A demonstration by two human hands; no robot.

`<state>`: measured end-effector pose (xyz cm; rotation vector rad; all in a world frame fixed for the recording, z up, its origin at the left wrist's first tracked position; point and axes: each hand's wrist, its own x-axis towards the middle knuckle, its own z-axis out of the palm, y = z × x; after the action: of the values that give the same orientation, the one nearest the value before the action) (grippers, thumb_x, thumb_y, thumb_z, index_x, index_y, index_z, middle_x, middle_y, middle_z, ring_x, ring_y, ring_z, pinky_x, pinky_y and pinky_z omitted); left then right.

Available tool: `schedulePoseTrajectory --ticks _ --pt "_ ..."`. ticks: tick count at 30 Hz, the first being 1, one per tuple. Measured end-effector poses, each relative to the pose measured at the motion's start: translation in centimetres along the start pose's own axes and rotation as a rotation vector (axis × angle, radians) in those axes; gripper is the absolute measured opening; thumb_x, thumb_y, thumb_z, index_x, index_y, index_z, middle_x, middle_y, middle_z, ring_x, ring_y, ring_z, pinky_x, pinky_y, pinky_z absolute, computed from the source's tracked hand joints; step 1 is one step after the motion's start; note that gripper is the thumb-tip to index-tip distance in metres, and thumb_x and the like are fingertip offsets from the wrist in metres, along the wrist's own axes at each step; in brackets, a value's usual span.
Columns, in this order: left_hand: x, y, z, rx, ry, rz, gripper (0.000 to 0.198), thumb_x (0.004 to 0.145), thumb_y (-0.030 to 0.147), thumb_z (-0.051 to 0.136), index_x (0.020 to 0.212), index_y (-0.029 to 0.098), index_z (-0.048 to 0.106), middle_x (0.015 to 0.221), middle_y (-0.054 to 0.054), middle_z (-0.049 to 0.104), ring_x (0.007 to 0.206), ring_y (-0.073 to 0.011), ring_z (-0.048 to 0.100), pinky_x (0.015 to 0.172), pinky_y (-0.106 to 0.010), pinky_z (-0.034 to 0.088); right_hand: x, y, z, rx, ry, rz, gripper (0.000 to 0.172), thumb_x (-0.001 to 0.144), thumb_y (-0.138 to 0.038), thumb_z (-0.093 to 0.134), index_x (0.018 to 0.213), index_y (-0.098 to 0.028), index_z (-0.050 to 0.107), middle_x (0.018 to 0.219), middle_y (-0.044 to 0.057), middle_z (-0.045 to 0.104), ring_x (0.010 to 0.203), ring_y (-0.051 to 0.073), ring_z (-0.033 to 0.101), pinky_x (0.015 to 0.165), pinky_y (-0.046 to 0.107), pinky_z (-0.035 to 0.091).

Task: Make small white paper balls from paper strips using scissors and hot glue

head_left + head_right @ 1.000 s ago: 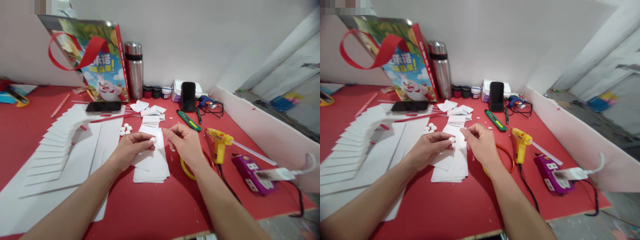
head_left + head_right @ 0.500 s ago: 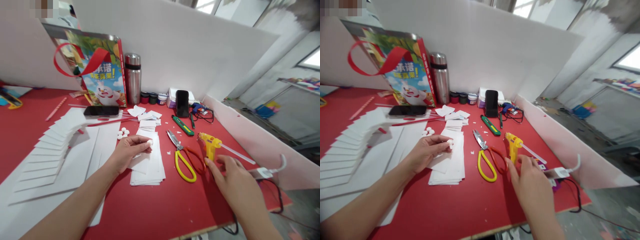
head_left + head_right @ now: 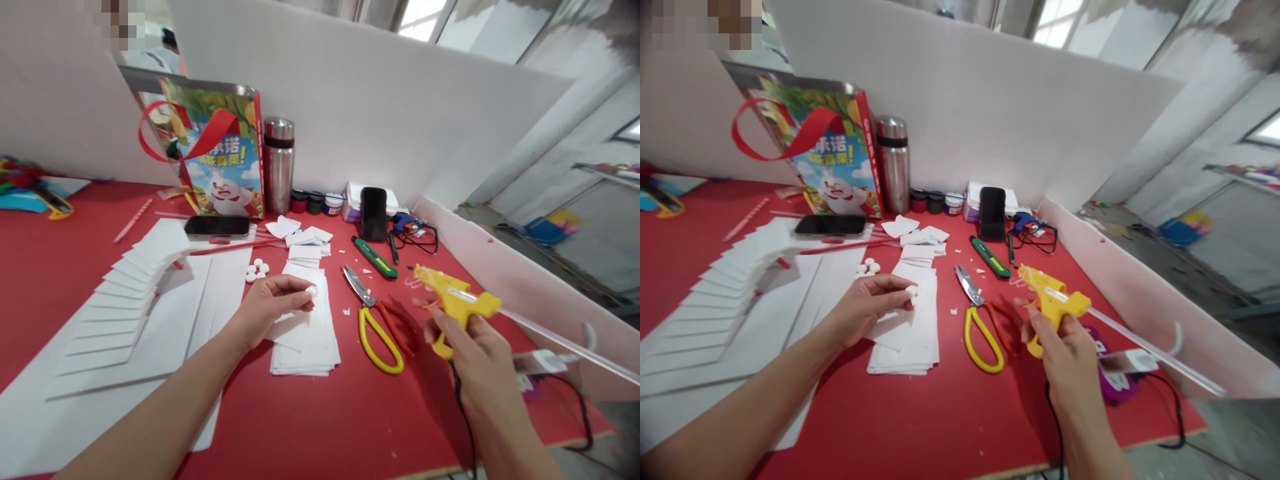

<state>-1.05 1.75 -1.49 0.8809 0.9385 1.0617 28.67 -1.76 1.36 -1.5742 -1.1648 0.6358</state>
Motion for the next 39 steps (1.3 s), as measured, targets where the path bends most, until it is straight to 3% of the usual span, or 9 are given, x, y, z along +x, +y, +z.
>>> schedulePoseTrajectory --ticks 2,4,7,9,18,39 --pt "0.1 -0.1 0.0 -0.008 0.008 0.003 0.025 0.071 0.030 0.085 0.091 0.018 0.077 0.076 -0.002 0.074 0.069 -0.0112 0.068 0.070 -0.023 0.052 -1.9 -2.0 1.2 0.336 -0.143 0.125 0.023 0.077 -0.034 0.074 0.094 -0.023 0.064 0.087 0.003 0.067 0.055 0.011 0.049 0.053 0.026 0.043" --pt "0.2 -0.1 0.0 -0.017 0.024 0.017 0.025 0.071 0.029 0.086 0.091 0.018 0.077 0.079 -0.002 0.074 0.071 -0.0112 0.068 0.071 -0.023 0.052 -3.1 -3.8 2.6 0.485 -0.287 0.197 0.022 0.080 -0.030 0.074 0.100 -0.023 0.065 0.096 0.004 0.067 0.053 0.008 0.046 0.053 0.026 0.042" --pt "0.4 -0.1 -0.3 -0.038 0.064 0.055 0.025 0.069 0.028 0.086 0.090 0.017 0.078 0.080 -0.003 0.074 0.072 -0.0118 0.068 0.073 -0.024 0.053 -3.3 -4.7 4.5 0.552 -0.533 0.259 0.018 0.082 -0.032 0.072 0.092 -0.018 0.067 0.081 0.004 0.063 0.053 0.010 0.047 0.050 0.026 0.038" --pt "0.5 -0.1 -0.5 -0.048 0.097 0.083 0.026 0.070 0.029 0.086 0.090 0.016 0.078 0.078 -0.003 0.074 0.072 -0.0122 0.067 0.074 -0.025 0.053 -2.9 -4.3 5.5 0.575 -0.616 0.243 0.019 0.082 -0.034 0.071 0.085 -0.016 0.066 0.077 0.004 0.062 0.049 0.009 0.046 0.048 0.027 0.034" --pt "0.6 -0.2 -0.4 0.125 0.143 0.134 0.030 0.072 0.035 0.083 0.096 0.017 0.079 0.083 -0.006 0.076 0.076 -0.0158 0.069 0.077 -0.030 0.055 -2.8 -1.7 7.4 0.567 -0.722 0.196 0.025 0.083 -0.040 0.068 0.079 -0.015 0.069 0.075 0.005 0.064 0.048 0.012 0.050 0.046 0.028 0.036" --pt "0.1 0.1 0.1 0.204 0.142 0.166 0.027 0.075 0.033 0.081 0.098 0.019 0.079 0.094 -0.006 0.077 0.083 -0.0174 0.070 0.078 -0.029 0.056 -2.9 -0.9 7.5 0.459 -0.721 0.203 0.029 0.085 -0.042 0.067 0.071 -0.016 0.066 0.067 0.003 0.061 0.047 0.011 0.049 0.043 0.025 0.036"
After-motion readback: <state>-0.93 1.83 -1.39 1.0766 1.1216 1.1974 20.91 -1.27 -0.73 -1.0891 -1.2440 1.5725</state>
